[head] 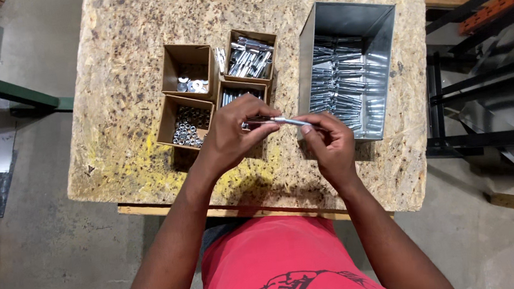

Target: The person repeatedly picks bolts from a metal bin and washers from a cardboard box, then threads the washers onto the bolts by hand. The assembled fasteners are placed back into the metal bin. The person continues this repetitive assembly cycle throughout the clip.

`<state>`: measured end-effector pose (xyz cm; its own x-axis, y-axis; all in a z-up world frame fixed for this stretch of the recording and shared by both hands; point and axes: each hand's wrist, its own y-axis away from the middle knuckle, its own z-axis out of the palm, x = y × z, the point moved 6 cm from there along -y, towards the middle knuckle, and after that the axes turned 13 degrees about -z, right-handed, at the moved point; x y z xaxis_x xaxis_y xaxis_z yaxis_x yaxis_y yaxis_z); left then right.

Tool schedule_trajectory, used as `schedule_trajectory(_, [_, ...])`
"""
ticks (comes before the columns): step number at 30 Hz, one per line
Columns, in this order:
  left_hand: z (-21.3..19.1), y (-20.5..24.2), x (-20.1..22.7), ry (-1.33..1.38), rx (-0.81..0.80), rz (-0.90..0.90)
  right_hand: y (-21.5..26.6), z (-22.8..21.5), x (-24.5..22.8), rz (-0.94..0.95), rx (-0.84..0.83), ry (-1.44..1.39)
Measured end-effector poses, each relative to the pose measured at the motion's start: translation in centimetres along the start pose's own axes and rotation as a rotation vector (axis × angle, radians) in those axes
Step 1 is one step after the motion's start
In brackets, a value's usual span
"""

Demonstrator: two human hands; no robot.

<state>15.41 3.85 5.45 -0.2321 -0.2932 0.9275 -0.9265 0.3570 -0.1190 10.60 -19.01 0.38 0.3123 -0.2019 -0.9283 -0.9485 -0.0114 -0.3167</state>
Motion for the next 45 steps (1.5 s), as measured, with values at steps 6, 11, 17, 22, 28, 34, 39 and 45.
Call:
schedule_trajectory(6, [3.6,1.3,-2.7,-0.105,-0.143,-0.169,2.7,4.3,1.2,0.289,-0.209,-0.247])
schedule_trajectory(11, [4.7,2.6,-3.0,-0.204,-0.268,-0.173,7.1,6.6,6.1,0.457,-0.124,-0.651])
schedule_trajectory(17, [-0.7,0.3,-3.9,-0.029,-0.191,-0.396,6.1,7.8,6.6,0.646,-0.017,-0.922])
schedule_trajectory(22, [-8.9,-3.7,-13.7,-0.031,0.223,-0.384,6.1,7.7,6.6,0.690,0.052,-1.076])
schedule_trajectory(28, [-10.5,-8.9,-32.4,-0.719,0.140,-0.729,7.0,7.1,7.5,0.724,0.102,-1.119])
schedule_trajectory(34, [-9.2,-10.7,-36.7,-0.813,0.103,-0.868,7.1,6.7,7.3,0.736,0.118,-1.115])
schedule_trajectory(39, [-8.7,-11.5,-36.3,-0.789,0.063,-0.865,7.2,6.1,7.7,0.746,0.144,-1.123])
schedule_trajectory(45, [-8.1,-10.3,-30.9,-0.655,0.045,-0.803,6.8,5.9,8.4,0.738,0.150,-1.129])
